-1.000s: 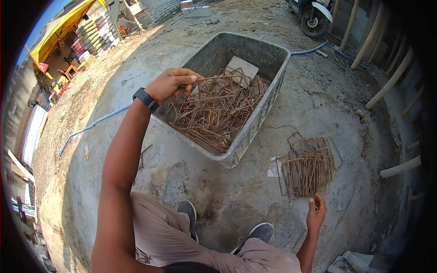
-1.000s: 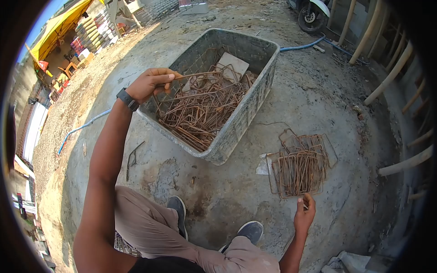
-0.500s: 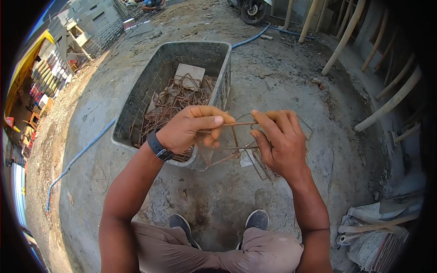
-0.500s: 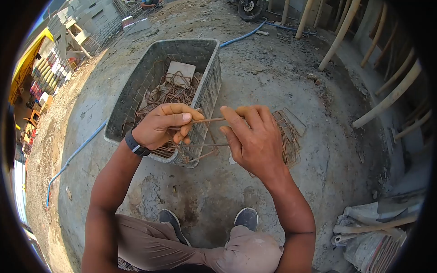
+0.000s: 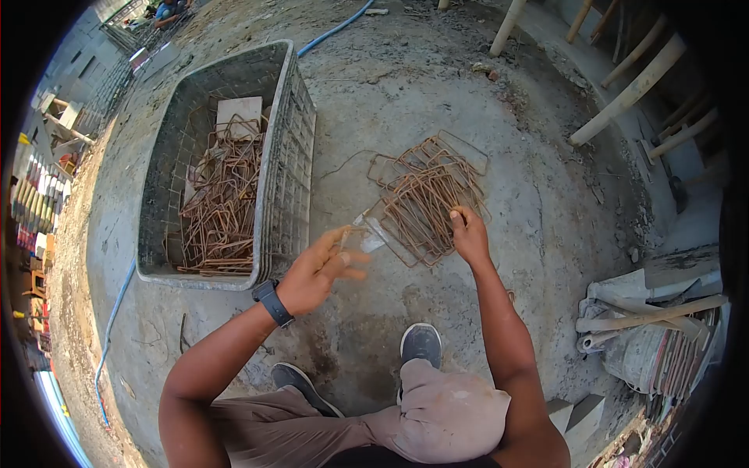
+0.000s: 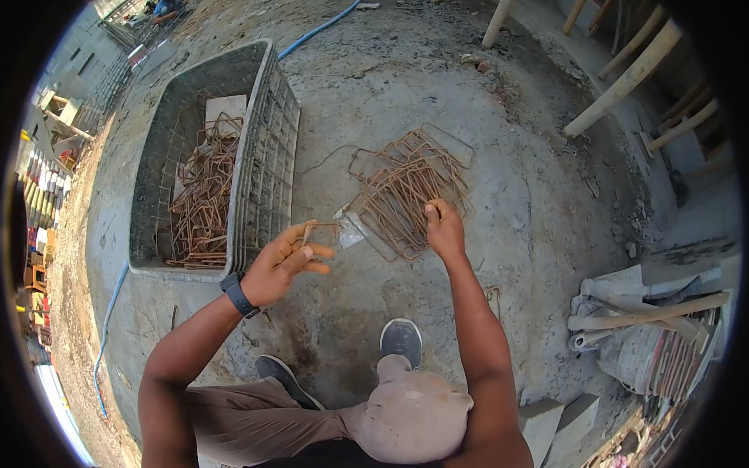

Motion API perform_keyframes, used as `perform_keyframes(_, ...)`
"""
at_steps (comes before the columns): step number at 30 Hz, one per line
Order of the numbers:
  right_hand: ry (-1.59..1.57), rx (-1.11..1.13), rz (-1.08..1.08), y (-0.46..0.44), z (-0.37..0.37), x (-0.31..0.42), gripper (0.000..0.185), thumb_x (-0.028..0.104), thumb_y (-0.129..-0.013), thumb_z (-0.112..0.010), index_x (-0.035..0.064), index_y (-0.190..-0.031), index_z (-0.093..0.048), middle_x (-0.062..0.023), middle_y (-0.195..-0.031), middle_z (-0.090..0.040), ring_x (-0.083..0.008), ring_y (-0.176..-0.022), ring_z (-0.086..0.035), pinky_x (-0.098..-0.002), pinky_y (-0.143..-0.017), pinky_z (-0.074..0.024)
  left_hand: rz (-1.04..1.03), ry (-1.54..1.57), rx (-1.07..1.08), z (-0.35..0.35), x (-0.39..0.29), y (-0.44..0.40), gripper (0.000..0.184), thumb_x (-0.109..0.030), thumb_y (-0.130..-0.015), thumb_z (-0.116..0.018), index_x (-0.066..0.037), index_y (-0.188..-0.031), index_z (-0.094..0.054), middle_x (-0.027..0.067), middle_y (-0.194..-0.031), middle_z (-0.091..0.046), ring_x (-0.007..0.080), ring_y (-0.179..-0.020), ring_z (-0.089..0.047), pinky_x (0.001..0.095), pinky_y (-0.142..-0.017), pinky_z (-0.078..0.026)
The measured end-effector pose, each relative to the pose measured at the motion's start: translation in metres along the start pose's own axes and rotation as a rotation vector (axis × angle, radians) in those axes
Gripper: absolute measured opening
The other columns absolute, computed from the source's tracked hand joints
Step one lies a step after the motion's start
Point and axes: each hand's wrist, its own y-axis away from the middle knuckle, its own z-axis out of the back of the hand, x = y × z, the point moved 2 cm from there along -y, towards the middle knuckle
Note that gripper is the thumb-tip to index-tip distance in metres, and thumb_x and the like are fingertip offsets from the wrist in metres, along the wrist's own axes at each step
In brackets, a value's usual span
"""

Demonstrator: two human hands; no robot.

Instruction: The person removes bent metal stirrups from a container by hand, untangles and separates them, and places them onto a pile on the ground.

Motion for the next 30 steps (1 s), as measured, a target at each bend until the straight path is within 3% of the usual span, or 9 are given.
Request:
perform_keyframes(3,0.363,-0.242,0.160,0.009,0.000,-0.007,0.040,0.028,-0.096,-0.064,0.0020,-0.127,-0.062,-0.0180,-0.104,-0.070,-0.0400,-0.098,-0.066,-0.0439,-0.090,-0.0496,0.234,0.182,0.162,-0.055,0.054,-0.019,0.043,-0.018,-0.108,-0.046,0.002,-0.146,-0.044,0.0135,-0.120,-0.067,0.0195,-0.108,-0.067,0.0335,-0.096,-0.053)
perform_keyframes(7,-0.196,0.119,-0.169,0.028,0.034,0.010,0.048,0.032,-0.095,-0.069,0.0009,-0.130,-0.061,-0.0134,-0.107,-0.070,-0.0272,-0.098,-0.067,-0.0377,-0.090,-0.0507,0.341,0.291,0.451,-0.146,0.108,-0.052,0.039,-0.021,-0.108,-0.048,0.000,-0.141,-0.052,0.0056,-0.107,-0.065,0.0136,-0.099,-0.063,0.0315,-0.090,-0.052)
perform_keyframes(11,-0.188,0.108,-0.160,0.049,0.067,0.025,0.049,0.034,-0.095,-0.070,0.0007,-0.131,-0.061,-0.0118,-0.107,-0.070,-0.0219,-0.098,-0.066,-0.0363,-0.088,-0.0514,0.330,0.259,0.664,-0.250,0.155,-0.086,0.048,-0.029,-0.103,-0.057,-0.003,-0.143,-0.052,0.0091,-0.114,-0.063,0.0192,-0.104,-0.063,0.0374,-0.092,-0.052)
perform_keyframes(14,-0.125,0.059,-0.121,0.056,0.082,0.032,0.049,0.034,-0.095,-0.070,0.0000,-0.130,-0.061,-0.0119,-0.107,-0.070,-0.0222,-0.097,-0.066,-0.0375,-0.088,-0.0514,-0.205,-0.375,-0.031,-0.278,0.174,-0.094,0.050,-0.032,-0.100,-0.060,-0.002,-0.140,-0.052,0.0153,-0.118,-0.062,0.0284,-0.110,-0.064,0.0411,-0.093,-0.051)
perform_keyframes(19,-0.091,0.084,-0.112,0.065,0.079,0.020,0.049,0.035,-0.096,-0.069,0.0007,-0.130,-0.062,-0.0130,-0.107,-0.070,-0.0223,-0.100,-0.066,-0.0382,-0.090,-0.0510,-0.380,-0.382,0.148,-0.119,0.057,-0.069,0.042,-0.025,-0.096,-0.066,-0.001,-0.130,-0.058,0.0188,-0.114,-0.065,0.0325,-0.099,-0.068,0.0436,-0.087,-0.054)
perform_keyframes(23,-0.088,0.131,-0.119,0.075,0.049,0.021,0.047,0.034,-0.096,-0.068,0.0006,-0.129,-0.062,-0.0132,-0.106,-0.070,-0.0234,-0.099,-0.066,-0.0386,-0.089,-0.0516,-0.666,-0.895,-0.352,0.051,-0.064,-0.022,0.021,-0.019,-0.093,-0.068,-0.007,-0.111,-0.069,0.0119,-0.101,-0.069,0.0324,-0.089,-0.069,0.0401,-0.075,-0.055)
perform_keyframes(26,-0.110,0.175,-0.093,0.080,0.028,0.039,0.043,0.030,-0.097,-0.067,0.0005,-0.129,-0.062,-0.0136,-0.107,-0.070,-0.0242,-0.100,-0.067,-0.0395,-0.088,-0.0528,-0.348,-1.123,-0.767,0.178,-0.079,0.002,0.017,-0.015,-0.091,-0.063,-0.002,-0.102,-0.067,0.0159,-0.094,-0.070,0.0332,-0.088,-0.069,0.0425,-0.078,-0.054)
perform_keyframes(28,-0.128,0.226,-0.061,0.084,0.019,0.053,0.043,0.029,-0.097,-0.068,0.0006,-0.129,-0.062,-0.0138,-0.107,-0.070,-0.0243,-0.099,-0.067,-0.0398,-0.087,-0.0532,0.230,-1.238,-0.699,0.252,-0.037,0.028,0.031,-0.022,-0.085,-0.068,-0.001,-0.107,-0.068,0.0204,-0.102,-0.072,0.0365,-0.098,-0.069,0.0441,-0.086,-0.055)
perform_keyframes(30,-0.115,0.267,-0.039,0.089,0.011,0.066,0.043,0.028,-0.096,-0.069,0.0000,-0.128,-0.062,-0.0151,-0.107,-0.070,-0.0253,-0.097,-0.068,-0.0398,-0.087,-0.0534,0.517,-1.315,-0.483,0.316,0.038,0.049,0.047,-0.039,-0.084,-0.074,0.000,-0.110,-0.071,0.0223,-0.107,-0.072,0.0369,-0.101,-0.069,0.0444,-0.087,-0.054)
